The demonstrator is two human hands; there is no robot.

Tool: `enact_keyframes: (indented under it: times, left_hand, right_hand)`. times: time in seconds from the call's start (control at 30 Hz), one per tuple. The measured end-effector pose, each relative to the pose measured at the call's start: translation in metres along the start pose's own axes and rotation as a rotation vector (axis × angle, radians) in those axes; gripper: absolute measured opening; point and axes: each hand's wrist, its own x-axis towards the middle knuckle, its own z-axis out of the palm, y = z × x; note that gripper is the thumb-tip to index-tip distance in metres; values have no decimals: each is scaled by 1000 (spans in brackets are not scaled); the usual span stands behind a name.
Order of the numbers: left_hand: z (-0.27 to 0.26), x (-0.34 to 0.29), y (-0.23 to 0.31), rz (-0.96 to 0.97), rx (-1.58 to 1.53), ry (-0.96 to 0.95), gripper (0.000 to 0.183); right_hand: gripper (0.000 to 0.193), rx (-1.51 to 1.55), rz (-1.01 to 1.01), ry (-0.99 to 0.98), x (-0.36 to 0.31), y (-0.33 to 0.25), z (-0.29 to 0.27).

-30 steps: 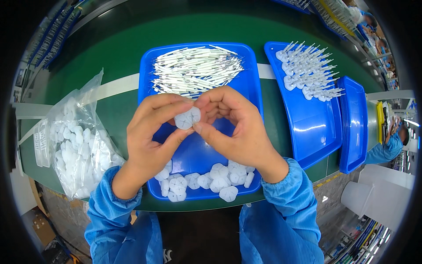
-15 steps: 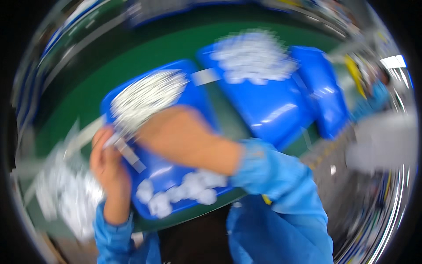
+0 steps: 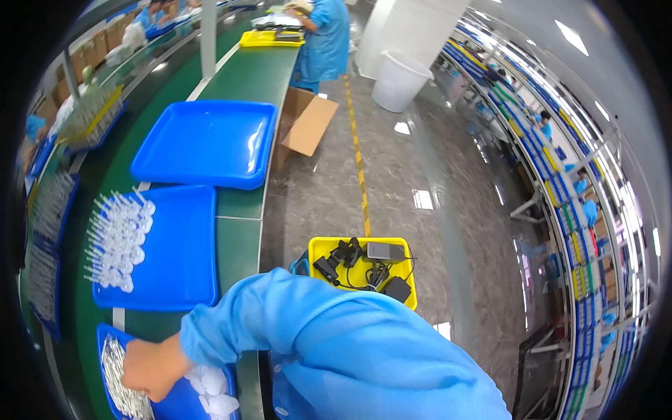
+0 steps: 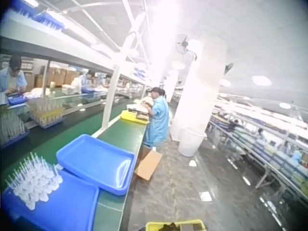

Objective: The person inserts thin white sticks into small white plastic bases with multiple holes. They pick up a base, insert several sticks into the holes, and place the completed unit into a blue tray. The process is repeated continuously throughout the video.

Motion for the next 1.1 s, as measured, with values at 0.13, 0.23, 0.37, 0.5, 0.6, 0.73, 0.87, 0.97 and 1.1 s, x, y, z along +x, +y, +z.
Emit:
enact_keyframes:
  times: [0.13, 0.23, 0.37, 0.5, 0.6, 0.73, 0.87, 0.97, 1.1]
  left_hand:
    - [-7, 0, -37, -147, -146, 86, 46]
    - [-1, -2, -24, -140, -108, -9, 45]
    - [2, -1, -1, -130, -367, -53, 40]
    - [4, -4, 7, -92, -378, -60, 40]
    - [4, -4, 5, -69, -352, -38, 42]
    - [7, -3, 5, -55, -326, -21, 45]
    - [9, 0, 5, -26, -284, -11, 45]
    - [7, 1, 6, -8, -178, -31, 45]
    - [6, 0, 1, 14, -141, -52, 44]
  right_hand:
    - [19, 601, -12, 89, -3, -15, -37]
    - [18, 526, -199, 58, -3, -16, -40]
    - [23, 297, -219, 60, 2, -28, -44]
    - [25, 307, -184, 12, -3, -33, -54]
    - [24, 271, -148, -3, -5, -30, -54]
    - [24, 303, -83, -30, -8, -28, -54]
    - [23, 328, 29, -36, -10, -33, -57]
    - [23, 311, -21, -42, -11, -40, -56]
    - [23, 355, 36, -35, -15, -41, -59]
